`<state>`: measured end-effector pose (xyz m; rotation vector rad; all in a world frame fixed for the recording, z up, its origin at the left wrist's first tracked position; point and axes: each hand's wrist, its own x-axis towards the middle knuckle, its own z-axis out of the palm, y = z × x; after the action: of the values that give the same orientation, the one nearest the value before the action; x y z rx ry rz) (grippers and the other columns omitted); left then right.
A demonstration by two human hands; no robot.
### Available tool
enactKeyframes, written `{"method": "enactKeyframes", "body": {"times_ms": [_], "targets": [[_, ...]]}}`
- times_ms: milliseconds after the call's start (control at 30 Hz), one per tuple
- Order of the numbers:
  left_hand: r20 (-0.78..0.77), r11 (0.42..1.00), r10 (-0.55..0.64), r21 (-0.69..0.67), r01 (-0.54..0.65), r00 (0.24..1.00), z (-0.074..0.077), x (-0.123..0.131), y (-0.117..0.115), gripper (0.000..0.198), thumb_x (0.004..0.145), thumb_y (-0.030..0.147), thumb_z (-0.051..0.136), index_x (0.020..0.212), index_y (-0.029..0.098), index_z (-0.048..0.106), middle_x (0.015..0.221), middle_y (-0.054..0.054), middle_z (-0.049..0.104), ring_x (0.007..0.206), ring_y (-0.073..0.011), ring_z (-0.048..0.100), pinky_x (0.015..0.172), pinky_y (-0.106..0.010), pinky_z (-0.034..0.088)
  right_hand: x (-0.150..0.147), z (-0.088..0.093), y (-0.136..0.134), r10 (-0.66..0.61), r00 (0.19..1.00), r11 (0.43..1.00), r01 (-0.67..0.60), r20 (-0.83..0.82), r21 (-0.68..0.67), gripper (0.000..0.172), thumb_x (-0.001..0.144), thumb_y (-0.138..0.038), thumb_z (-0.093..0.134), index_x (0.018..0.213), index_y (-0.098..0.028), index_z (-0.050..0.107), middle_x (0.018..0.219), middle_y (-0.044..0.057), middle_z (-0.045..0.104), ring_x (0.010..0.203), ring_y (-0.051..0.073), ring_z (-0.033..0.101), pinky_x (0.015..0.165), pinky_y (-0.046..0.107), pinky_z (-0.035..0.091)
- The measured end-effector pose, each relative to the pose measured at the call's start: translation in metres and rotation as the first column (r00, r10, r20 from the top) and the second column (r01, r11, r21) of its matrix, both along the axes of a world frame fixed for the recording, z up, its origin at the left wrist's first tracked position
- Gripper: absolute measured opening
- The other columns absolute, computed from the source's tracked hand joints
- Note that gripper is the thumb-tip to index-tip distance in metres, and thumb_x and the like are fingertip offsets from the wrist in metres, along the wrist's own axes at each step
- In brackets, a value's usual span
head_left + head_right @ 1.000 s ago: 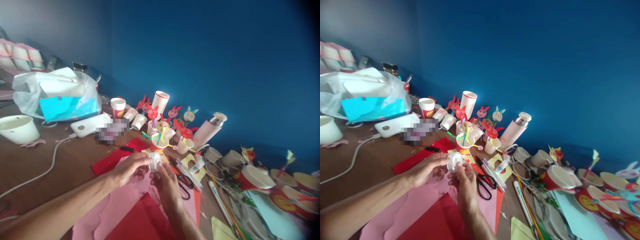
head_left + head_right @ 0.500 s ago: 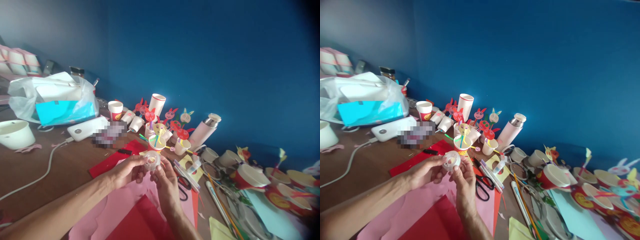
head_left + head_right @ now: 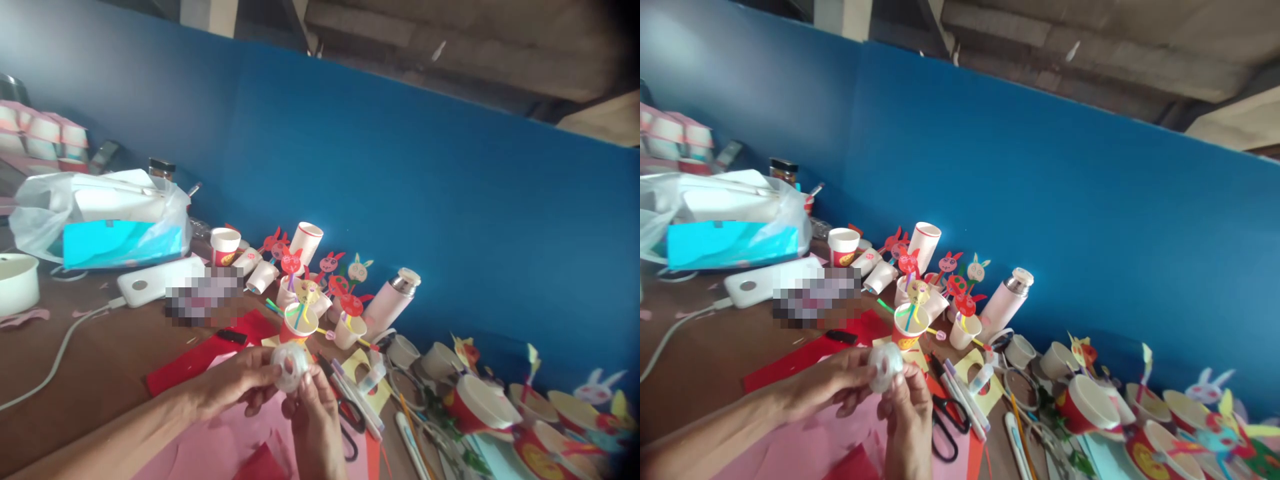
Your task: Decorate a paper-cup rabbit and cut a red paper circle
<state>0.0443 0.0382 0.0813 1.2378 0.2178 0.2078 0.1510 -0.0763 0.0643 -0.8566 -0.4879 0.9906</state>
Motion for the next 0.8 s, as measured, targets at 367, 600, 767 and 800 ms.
{"method": "enactKeyframes", "body": {"times_ms": [367,600,767,800], "targets": [[0.035,0.971,0.090,0.219,-0.096,0.995,-0.001,-0.001,-0.002,0.030,0.080,0.042,0.058,0.092,0.014,0.057,0.061,0.003,0.046,0.044,-0.0059,0.037,0.042,-0.019,0.030,0.008,0.004,-0.001,-0.029,1.000,0.988,0.030,0.006,-0.149,0.027,0.066,-0.044,0.075,0.072,-0.022,0.061,0.057,-0.005,0.049,0.046,0.007,0.037,0.046,0.019,0.034],[0.001,0.998,0.015,0.053,-0.015,1.000,0.010,-0.010,0.008,0.044,0.077,0.056,0.055,0.090,0.014,0.057,0.062,0.002,0.046,0.051,-0.0082,0.040,0.045,-0.020,0.032,0.019,0.002,-0.006,0.124,0.974,0.987,-0.102,0.187,-0.124,0.024,0.069,-0.038,0.075,0.085,-0.021,0.066,0.076,0.000,0.061,0.063,0.011,0.047,0.062,0.024,0.039],[-0.056,0.993,0.084,0.083,-0.079,0.995,0.012,-0.008,0.006,0.042,0.074,0.052,0.062,0.087,0.013,0.058,0.058,0.004,0.045,0.048,-0.0070,0.038,0.045,-0.020,0.030,0.018,0.005,-0.006,0.131,0.973,0.989,-0.115,0.188,-0.093,0.014,0.072,-0.030,0.072,0.083,-0.022,0.069,0.080,0.000,0.062,0.068,0.012,0.049,0.066,0.025,0.041],[-0.049,0.995,0.084,0.060,-0.081,0.995,0.012,-0.007,0.006,0.042,0.074,0.052,0.062,0.089,0.013,0.058,0.060,0.004,0.046,0.049,-0.0071,0.038,0.046,-0.020,0.031,0.017,0.006,-0.006,0.118,0.976,0.991,-0.104,0.185,-0.085,0.012,0.072,-0.026,0.071,0.082,-0.022,0.069,0.082,0.000,0.062,0.070,0.012,0.050,0.066,0.025,0.041]]}}
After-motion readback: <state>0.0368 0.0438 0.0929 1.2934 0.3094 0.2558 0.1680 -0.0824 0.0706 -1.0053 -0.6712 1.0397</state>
